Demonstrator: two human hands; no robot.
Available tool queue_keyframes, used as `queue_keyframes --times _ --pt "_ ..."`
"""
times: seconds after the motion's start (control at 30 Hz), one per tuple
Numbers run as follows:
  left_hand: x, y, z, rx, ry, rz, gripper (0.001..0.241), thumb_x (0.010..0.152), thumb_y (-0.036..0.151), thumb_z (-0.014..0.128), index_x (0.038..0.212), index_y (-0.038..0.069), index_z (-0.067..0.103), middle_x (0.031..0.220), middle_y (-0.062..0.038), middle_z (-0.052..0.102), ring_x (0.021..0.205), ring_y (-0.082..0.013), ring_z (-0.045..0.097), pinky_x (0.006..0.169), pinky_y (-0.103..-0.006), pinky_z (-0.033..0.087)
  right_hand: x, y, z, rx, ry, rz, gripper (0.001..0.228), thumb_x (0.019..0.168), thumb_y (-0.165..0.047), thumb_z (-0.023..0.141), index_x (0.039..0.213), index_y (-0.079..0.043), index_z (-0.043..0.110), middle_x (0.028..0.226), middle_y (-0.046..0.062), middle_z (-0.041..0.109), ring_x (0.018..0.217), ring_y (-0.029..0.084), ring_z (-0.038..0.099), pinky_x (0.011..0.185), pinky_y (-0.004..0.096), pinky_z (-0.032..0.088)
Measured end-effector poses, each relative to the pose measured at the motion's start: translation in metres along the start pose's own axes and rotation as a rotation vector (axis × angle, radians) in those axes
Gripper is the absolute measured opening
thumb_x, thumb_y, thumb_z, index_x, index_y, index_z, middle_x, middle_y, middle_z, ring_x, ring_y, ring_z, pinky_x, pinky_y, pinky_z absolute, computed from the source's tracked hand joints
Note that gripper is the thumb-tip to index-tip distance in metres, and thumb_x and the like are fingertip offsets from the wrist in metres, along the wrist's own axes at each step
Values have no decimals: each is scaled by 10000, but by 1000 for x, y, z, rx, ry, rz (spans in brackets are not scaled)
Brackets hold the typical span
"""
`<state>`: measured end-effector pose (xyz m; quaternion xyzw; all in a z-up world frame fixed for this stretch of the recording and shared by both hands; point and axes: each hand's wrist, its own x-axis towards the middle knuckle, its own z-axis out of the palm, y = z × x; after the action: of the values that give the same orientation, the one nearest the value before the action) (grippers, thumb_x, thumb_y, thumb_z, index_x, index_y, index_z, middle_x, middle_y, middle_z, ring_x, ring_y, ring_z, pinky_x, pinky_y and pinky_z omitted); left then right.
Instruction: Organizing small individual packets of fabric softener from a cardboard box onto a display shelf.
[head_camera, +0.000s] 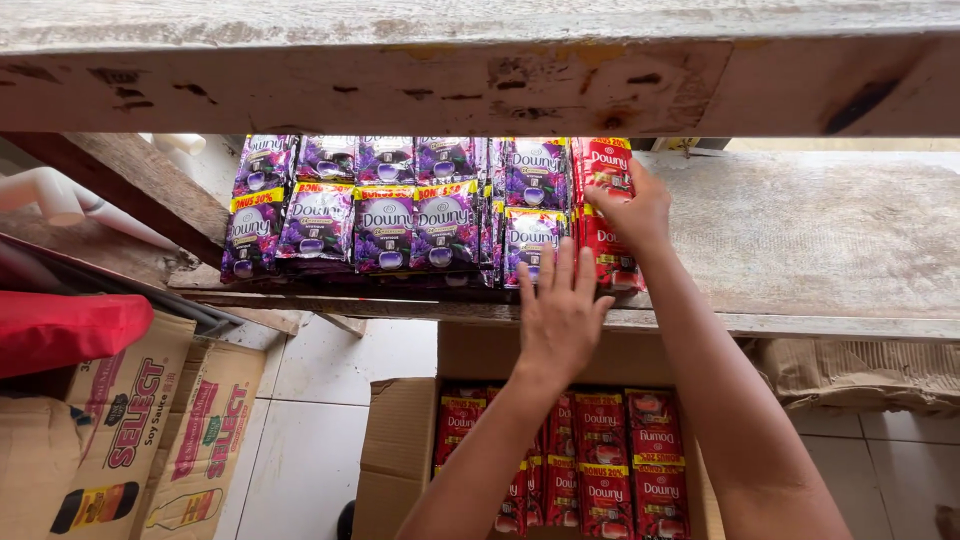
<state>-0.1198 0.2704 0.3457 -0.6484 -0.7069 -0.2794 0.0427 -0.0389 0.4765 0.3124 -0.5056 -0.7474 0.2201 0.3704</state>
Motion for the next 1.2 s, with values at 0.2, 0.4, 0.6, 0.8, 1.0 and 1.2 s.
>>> queue_keyframes --times 0.2,0.4,0.6,0.8,1.0,1.2 --pt "-1 -12 0 145 -31 60 670 940 387 648 1510 93 454 1602 -166 403 1493 -386 332 1168 -698 173 -4 -8 19 -218 32 -31 971 781 -533 871 1459 50 491 1342 270 585 1258 416 477 1066 535 364" --pt "-4 -15 25 206 -90 138 601 1013 354 563 1536 87 438 1631 -84 412 1516 -344 367 1233 -661 141 -1 -27 -9 93 -131 178 873 871 -461 720 1536 2 397 1495 231 509 1363 325 490 1139 454 392" --pt "-5 -6 13 226 -187 112 620 1009 332 519 1550 54 396 1635 -120 367 1519 -365 298 1235 -637 60 -4 33 -9 839 -273 181 673 1108 -285 426 1630 41 153 1698 224 241 1536 246 346 1240 337 321" --pt "-5 5 10 354 -241 108 637 968 186 485 1574 48 350 1634 -194 332 1532 -355 260 1214 -656 40 -14 -1 -11 755 -354 213 725 1073 -336 382 1625 -4 49 1664 221 227 1448 297 367 1138 354 387" --pt "-1 8 5 278 -313 75 610 982 163 454 1572 58 342 1656 -188 302 1542 -399 232 1219 -682 14 -26 -14 -25 1021 -327 256 774 1073 -418 410 1627 37 121 1650 208 334 1442 259 432 1161 338 404" --pt "-1 12 9 321 -345 58 629 969 152 451 1575 51 315 1667 -185 255 1541 -406 203 1187 -721 -13 -39 9 -25 984 -256 207 731 1108 -420 395 1630 37 163 1707 190 241 1555 253 282 1261 354 249"
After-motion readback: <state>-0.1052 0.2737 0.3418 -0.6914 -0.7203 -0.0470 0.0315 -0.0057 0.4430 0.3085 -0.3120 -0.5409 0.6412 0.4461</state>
